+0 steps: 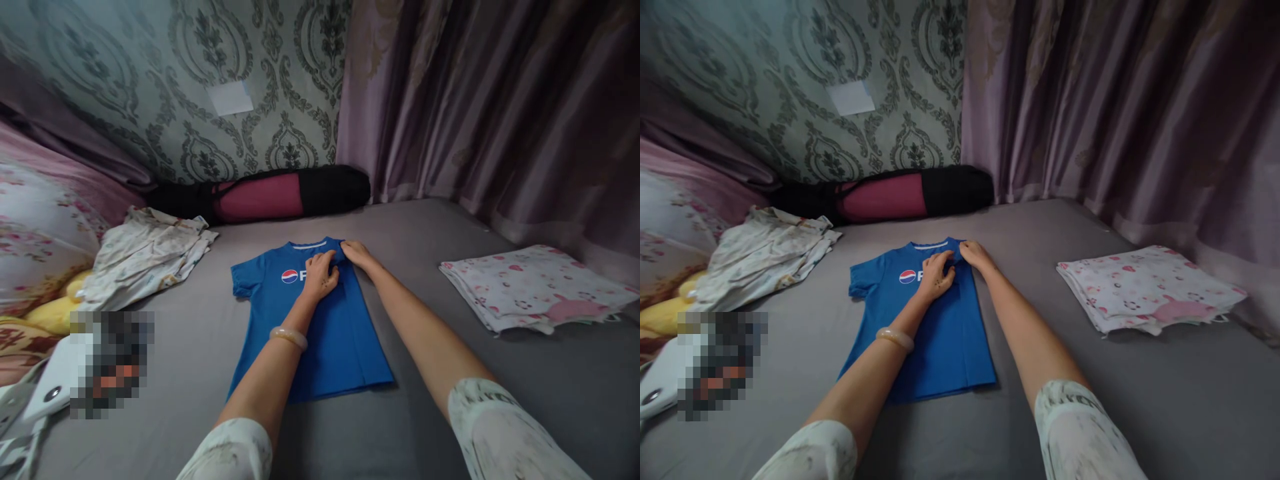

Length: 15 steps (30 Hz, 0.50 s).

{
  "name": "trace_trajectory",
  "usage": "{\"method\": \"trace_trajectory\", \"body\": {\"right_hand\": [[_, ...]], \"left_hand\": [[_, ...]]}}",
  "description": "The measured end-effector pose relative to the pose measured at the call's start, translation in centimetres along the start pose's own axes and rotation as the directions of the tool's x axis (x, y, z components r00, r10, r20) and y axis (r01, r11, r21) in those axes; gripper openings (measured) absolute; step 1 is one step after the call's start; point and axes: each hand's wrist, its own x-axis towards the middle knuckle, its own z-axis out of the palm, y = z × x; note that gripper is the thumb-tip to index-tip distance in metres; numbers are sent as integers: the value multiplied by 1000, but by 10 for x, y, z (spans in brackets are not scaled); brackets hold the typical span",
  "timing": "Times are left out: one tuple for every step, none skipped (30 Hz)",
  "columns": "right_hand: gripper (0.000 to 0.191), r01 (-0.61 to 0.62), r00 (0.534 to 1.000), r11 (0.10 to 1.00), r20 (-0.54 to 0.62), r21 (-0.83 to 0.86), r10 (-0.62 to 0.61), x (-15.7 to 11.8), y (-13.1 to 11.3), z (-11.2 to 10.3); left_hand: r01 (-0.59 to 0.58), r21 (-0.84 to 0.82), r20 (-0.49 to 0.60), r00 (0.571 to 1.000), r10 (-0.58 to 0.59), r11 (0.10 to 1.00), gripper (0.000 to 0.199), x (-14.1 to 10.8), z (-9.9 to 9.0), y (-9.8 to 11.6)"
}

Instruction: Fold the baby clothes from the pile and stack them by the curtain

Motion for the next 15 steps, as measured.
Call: {"method": "trace_trajectory", "body": {"right_hand": [[45,-3,1000,1000,4,8,3,0,0,0],[46,-5,1000,1000,5,16,5,0,-1,0],[44,-7,1000,1000,2,21,7,0,-1,1],[42,-9,1000,1000,-6,23,10,-1,-1,1],[41,-12,1000,1000,-16,23,12,-1,-1,2],[41,-16,1000,1000,-27,19,16,-1,0,3],[42,-20,999,1000,-37,14,21,-2,0,3],[43,-24,999,1000,-43,10,25,-2,1,4],[42,-25,999,1000,-47,6,25,-3,1,4],[41,-26,998,1000,-52,3,27,-4,1,5],[41,-27,998,1000,-58,0,27,-5,1,5],[39,-28,998,1000,-64,-2,28,-6,0,5],[38,-28,997,1000,-73,-5,28,-7,0,5],[36,-29,996,1000,-85,-9,28,-8,-1,5],[35,-29,994,999,-102,-14,28,-10,-2,5]], "left_hand": [[4,7,3,1000,-4,1000,42,0,0,0],[5,17,10,1000,-5,1000,39,0,1,0],[1,26,21,1000,-2,1000,35,0,2,0],[-5,33,32,999,4,999,31,0,2,0],[-11,39,42,999,9,999,29,0,3,0],[-16,44,49,999,14,999,27,1,4,-1],[-19,49,54,998,17,999,26,1,5,-1],[-21,52,57,998,18,998,25,1,5,-2],[-22,51,60,998,19,998,25,1,6,-2],[-24,47,63,998,21,999,24,1,6,-3],[-26,39,64,998,24,999,24,1,6,-3],[-30,29,64,998,28,999,24,1,6,-4],[-35,17,62,998,34,999,24,1,6,-4],[-41,3,57,998,41,999,23,1,7,-5],[-47,-11,47,998,47,999,23,1,7,-6]]}}
